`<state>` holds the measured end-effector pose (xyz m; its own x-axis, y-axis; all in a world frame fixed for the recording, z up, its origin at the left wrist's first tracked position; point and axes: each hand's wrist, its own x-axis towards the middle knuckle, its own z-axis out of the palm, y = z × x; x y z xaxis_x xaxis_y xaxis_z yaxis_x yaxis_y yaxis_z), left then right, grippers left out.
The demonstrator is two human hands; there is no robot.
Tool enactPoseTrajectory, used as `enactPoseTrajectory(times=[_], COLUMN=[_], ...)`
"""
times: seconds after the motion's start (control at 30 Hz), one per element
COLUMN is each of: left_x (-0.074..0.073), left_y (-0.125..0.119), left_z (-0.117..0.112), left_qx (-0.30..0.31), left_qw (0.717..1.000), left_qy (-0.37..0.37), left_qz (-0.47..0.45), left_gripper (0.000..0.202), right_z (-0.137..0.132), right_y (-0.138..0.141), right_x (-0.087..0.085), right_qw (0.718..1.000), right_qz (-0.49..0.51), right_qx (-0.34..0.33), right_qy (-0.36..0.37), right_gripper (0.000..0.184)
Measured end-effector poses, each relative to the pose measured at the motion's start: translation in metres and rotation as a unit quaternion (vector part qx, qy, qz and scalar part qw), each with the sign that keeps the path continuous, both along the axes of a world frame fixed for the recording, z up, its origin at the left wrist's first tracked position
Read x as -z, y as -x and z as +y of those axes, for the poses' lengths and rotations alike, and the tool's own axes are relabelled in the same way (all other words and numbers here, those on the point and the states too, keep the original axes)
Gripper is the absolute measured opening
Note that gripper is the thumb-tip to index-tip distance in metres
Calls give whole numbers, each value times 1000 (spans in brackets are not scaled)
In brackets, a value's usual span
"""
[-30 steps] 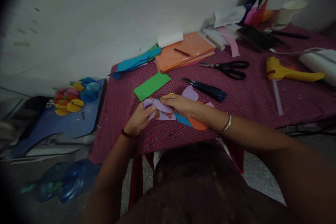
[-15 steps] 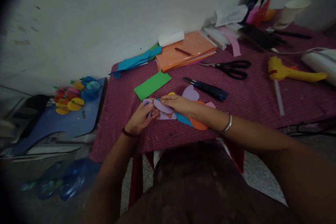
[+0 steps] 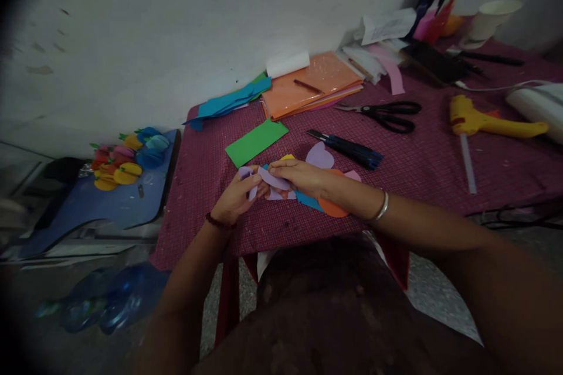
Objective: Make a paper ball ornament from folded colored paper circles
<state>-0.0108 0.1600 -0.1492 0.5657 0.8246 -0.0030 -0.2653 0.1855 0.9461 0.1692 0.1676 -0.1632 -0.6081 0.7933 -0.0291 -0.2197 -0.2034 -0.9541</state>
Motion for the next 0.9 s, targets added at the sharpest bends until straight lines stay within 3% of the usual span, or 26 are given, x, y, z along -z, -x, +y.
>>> enactPoseTrajectory(times=[0.43,0.77,0.9], left_x=[2,-2,-3], left_y=[-1,-4,-6], left_z=[0,-1,0], left_qx=[-15,-40,-80], left_qw=[1000,999,994], left_qy=[-7,11,50], left_qz=[20,18,61], left_gripper=[45,47,38], right_z=[-4,0,2], right_y=[3,3,-2], right_x=[-7,2,2], right_qw=[999,999,987], right_qz=[29,-24,-127], right_qx=[-12,37,61], right_qy=[43,3,-84], right_gripper=[27,22,24])
